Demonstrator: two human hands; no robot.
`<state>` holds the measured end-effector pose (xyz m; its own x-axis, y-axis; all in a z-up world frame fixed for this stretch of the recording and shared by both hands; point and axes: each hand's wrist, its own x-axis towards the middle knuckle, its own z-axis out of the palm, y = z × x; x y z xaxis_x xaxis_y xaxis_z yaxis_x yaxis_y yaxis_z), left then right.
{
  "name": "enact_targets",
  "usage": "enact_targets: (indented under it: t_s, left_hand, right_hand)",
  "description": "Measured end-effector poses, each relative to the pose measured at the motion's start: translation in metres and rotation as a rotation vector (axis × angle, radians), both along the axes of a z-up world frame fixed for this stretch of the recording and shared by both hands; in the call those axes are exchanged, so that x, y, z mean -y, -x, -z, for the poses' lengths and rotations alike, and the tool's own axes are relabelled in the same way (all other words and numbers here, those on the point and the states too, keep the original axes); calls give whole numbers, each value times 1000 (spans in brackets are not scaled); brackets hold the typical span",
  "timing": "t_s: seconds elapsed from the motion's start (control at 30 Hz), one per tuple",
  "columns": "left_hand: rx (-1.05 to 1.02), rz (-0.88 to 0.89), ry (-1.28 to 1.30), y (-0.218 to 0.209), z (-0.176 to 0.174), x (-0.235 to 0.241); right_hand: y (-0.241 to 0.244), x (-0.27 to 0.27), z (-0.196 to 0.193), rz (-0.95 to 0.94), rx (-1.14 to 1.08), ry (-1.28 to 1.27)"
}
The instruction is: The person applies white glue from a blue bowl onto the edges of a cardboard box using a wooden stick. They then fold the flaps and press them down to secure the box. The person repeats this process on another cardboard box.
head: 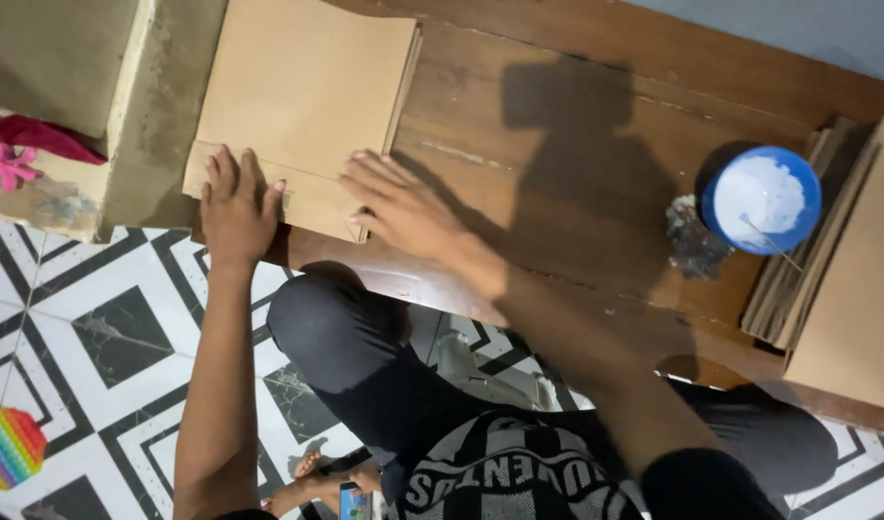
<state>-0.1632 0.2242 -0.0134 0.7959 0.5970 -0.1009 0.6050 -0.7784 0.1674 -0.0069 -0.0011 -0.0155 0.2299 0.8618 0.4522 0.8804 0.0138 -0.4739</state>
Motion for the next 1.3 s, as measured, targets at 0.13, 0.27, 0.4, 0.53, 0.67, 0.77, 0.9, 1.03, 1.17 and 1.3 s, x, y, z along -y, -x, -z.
enact_targets:
  t_s: [0.13,0.27,0.4,0.53,0.67,0.77,0.9,1.03,1.17,1.3]
  left_hand:
    - [116,-34,125,4,-17,7]
    - [352,32,80,-4,-34,32]
    - [519,320,114,-21,-48,73]
    - [524,451,278,-60,-70,168]
    - [419,525,971,-92,-57,304]
    - [235,702,1258,-112,-57,410]
    - [-21,793,1282,-142,-70,513]
    - [-177,380,1545,-156,-56,584]
    - [-184,295,1540,-150,-61,604]
    - [-80,167,1595,-146,-50,621]
  right_hand:
    - [-35,98,-62,66,19,-95]
    - [-74,224,-95,230,-72,-126]
    - [-102,376,-112,580,1,-4]
    - [-98,502,-106,816,60,-42]
    - [-87,613,-79,1223,-64,-68]
    - [-77,688,-54,1417,-34,46]
    - [-72,776,-1,1364,370,146]
    - [-45,757,-15,1420,201,225]
    - [-29,727,-27,1408,68,20]
    - [-31,743,8,1532,73,-38]
